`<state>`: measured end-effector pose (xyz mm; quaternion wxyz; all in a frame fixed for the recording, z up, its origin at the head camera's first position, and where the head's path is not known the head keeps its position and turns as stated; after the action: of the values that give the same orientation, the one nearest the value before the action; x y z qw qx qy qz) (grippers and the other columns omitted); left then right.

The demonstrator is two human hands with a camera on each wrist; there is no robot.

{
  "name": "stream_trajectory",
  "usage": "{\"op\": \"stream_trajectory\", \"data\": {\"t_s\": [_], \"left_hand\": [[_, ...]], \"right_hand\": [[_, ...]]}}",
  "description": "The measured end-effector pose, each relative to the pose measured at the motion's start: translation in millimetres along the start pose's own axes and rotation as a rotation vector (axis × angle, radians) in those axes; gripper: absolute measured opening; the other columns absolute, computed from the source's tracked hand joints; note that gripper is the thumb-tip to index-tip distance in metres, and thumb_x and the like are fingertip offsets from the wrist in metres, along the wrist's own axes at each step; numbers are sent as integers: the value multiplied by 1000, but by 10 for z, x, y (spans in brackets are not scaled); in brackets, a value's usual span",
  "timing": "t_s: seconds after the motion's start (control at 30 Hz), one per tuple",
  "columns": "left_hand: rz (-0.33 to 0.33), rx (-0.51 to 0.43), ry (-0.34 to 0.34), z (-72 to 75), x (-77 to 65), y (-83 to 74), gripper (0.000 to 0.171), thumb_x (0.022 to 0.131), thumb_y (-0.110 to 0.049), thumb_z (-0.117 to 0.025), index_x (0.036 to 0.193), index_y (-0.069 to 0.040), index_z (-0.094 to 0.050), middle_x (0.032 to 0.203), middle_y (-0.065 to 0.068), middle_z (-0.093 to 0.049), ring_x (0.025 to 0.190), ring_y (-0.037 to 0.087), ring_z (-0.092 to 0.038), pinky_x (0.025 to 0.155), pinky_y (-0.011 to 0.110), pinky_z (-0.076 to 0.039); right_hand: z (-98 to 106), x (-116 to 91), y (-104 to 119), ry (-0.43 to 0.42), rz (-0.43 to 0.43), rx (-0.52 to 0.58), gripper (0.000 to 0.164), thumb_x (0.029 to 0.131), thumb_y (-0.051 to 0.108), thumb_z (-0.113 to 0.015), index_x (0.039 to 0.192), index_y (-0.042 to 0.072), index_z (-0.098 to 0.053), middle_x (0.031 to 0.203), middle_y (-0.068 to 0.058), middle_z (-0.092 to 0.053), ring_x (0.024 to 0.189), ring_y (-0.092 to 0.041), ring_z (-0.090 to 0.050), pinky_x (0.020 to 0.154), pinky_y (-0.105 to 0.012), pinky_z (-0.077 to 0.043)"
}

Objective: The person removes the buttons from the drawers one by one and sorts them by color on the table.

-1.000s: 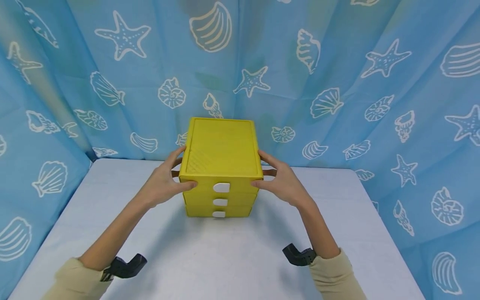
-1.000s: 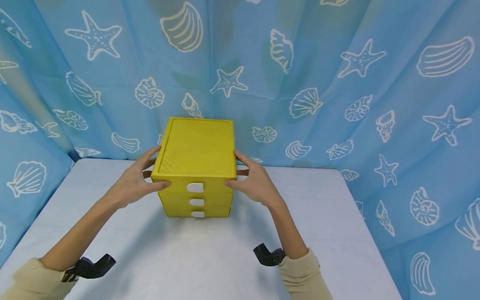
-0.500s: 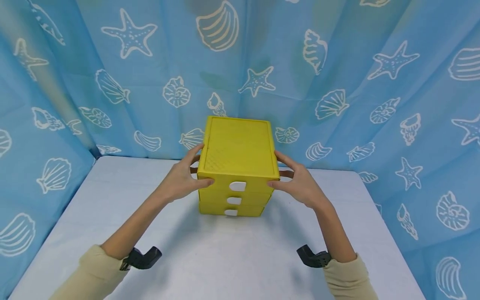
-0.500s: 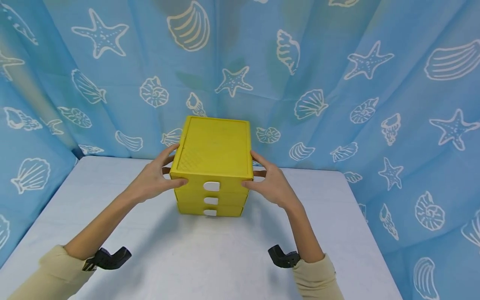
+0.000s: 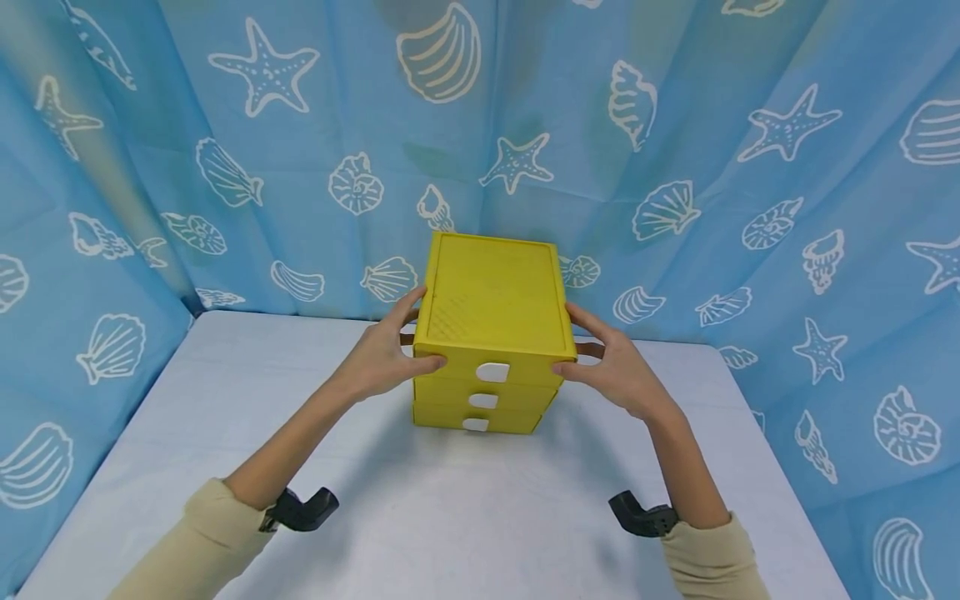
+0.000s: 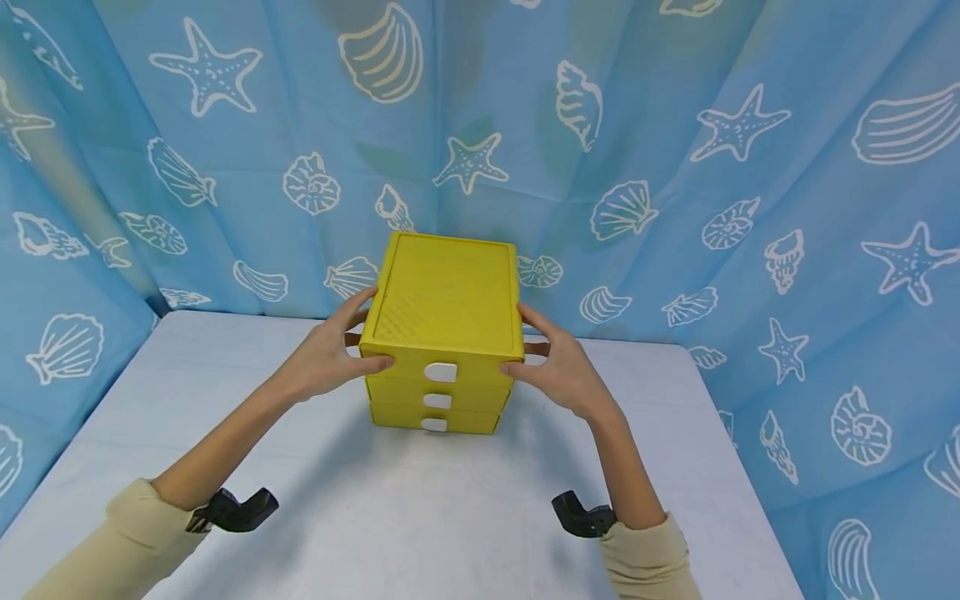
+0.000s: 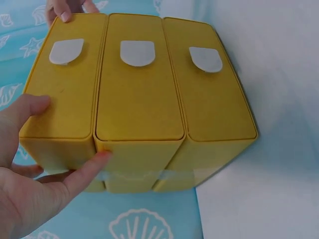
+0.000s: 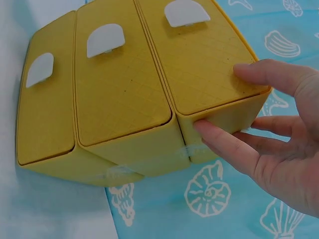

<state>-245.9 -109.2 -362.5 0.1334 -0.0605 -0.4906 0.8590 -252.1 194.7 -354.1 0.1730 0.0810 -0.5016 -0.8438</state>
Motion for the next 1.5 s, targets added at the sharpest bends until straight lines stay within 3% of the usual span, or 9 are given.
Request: {"op": "stream_trajectory", "data": {"t_s": [0.27, 0.47, 0.67, 0.83, 0.97, 1.1, 1.27, 1.4, 1.5], "left_hand": [[-14, 2, 0, -11, 7, -7, 103, 86, -23, -79, 161, -17, -8, 153, 17, -38, 131, 40, -49, 96, 49, -52], [-35, 21, -1, -29, 21, 8, 103, 87, -24, -78, 161, -14, -7, 153, 18, -39, 131, 38, -49, 97, 49, -51], [-32, 41, -5, -23, 23, 30, 103, 87, -24, -78, 161, -12, -6, 152, 19, -39, 132, 39, -48, 98, 50, -50], [-25, 29, -14, -19, -6, 35, 102, 89, -23, -77, 161, -13, -6, 153, 19, -37, 132, 40, -48, 97, 50, -51], [-45, 111, -96, -31, -83, 4, 97, 89, -25, -77, 161, -14, -13, 157, 15, -33, 138, 37, -41, 103, 54, -44], [-148, 228, -289, -21, -253, -82, 83, 88, -25, -78, 155, -8, -32, 154, 15, -36, 139, 35, -36, 108, 56, -38], [-341, 192, -491, -58, -486, -198, 55, 86, -10, -79, 133, 1, -54, 123, 15, -58, 111, 27, -56, 93, 42, -52], [-404, 81, -452, -208, -571, -243, 39, 84, -4, -80, 120, 1, -63, 108, 10, -67, 96, 20, -64, 82, 33, -57], [-368, -18, -371, -364, -570, -231, 37, 84, -3, -80, 118, -1, -66, 111, 8, -69, 99, 19, -67, 82, 31, -58]], "right_hand": [[43, 64, 98, 22, -68, -129, 71, 103, 45, -52, 160, 16, -21, 160, -12, -30, 129, -36, -51, 100, -51, -48], [97, 237, 148, 35, -26, -401, 69, 105, 45, -45, 159, 9, -20, 163, -12, -22, 147, -33, -24, 115, -55, -28], [98, 427, 161, 102, 18, -589, 73, 106, 47, -40, 160, 8, -10, 166, -13, -8, 151, -32, -8, 119, -54, -12], [85, 537, 179, 153, -3, -720, 79, 103, 60, -32, 161, 15, -4, 167, -7, 1, 150, -40, 4, 118, -61, -4], [75, 558, 219, 171, -51, -824, 84, 98, 71, -28, 161, 22, -3, 167, -4, 3, 148, -45, 9, 113, -70, 0], [31, 581, 282, 180, -39, -914, 85, 96, 74, -25, 162, 24, -6, 167, -5, 2, 148, -44, 10, 111, -71, 5], [16, 573, 314, 188, -33, -967, 83, 97, 73, -25, 162, 24, -7, 167, -4, 1, 149, -40, 11, 111, -69, 10], [36, 552, 300, 164, -33, -970, 83, 96, 74, -25, 161, 26, -9, 167, -4, 0, 149, -40, 9, 111, -69, 8], [39, 546, 282, 143, -20, -957, 82, 95, 75, -26, 161, 28, -12, 167, -4, -1, 149, -40, 7, 112, -70, 5]]}}
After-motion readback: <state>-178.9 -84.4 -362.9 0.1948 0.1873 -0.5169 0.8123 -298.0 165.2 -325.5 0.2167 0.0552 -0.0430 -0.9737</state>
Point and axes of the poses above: each hand's wrist, its own x-axis towards the middle knuckle, its own z-axis out of the back of the hand, y = z × x, the point moved 4 cm from there along x, towards the middle knuckle
